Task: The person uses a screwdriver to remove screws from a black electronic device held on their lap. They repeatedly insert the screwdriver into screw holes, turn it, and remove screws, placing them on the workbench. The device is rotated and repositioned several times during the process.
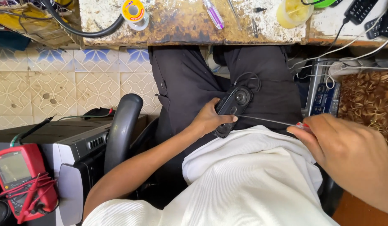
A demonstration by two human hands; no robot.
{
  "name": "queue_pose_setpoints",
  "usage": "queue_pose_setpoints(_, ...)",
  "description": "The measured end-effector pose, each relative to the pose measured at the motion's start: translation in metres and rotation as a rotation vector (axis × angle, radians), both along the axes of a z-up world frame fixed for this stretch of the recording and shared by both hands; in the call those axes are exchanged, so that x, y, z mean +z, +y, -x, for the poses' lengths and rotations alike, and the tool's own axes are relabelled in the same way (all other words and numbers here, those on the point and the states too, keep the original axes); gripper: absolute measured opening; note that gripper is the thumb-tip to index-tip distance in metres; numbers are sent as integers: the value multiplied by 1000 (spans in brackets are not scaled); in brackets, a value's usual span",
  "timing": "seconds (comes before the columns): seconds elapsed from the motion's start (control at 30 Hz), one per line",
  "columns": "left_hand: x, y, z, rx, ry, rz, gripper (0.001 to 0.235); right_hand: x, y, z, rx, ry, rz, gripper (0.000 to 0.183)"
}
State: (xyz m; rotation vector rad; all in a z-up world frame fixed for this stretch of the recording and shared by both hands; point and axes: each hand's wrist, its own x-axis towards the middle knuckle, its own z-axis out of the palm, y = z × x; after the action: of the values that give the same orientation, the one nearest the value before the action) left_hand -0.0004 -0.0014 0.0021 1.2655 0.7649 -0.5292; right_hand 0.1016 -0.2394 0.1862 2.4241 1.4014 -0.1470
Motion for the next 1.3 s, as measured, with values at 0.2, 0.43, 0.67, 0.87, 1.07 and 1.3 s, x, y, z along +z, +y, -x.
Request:
queue_pose_setpoints(0.2, 7, 2, 0, -20, -6, -8, 58, 5, 2, -12, 458, -116, 39, 49)
queue_pose_setpoints(0.43, 5, -6, 4, -62, -32, -126, 68, -50, -44, -53, 1000, 123, 639, 64)
queue_pose_setpoints(0.67, -3, -11, 8, -20, -83, -181, 63, -44, -10, -48, -233, 427, 507, 42)
queue_pose_setpoints(0.87, -4, -12, 8, -47, -128, -233, 66, -40, 4, -37, -1417, 870, -9, 35)
queue_pose_setpoints(1.07, 7, -11, 6, -56, -91, -178, 69, -71, -49, -60, 690, 94, 491, 67)
queue_pose_setpoints(1.3, 5, -9, 7, -51, -46, -193, 67, -88, -53, -61, 622, 344, 676, 67)
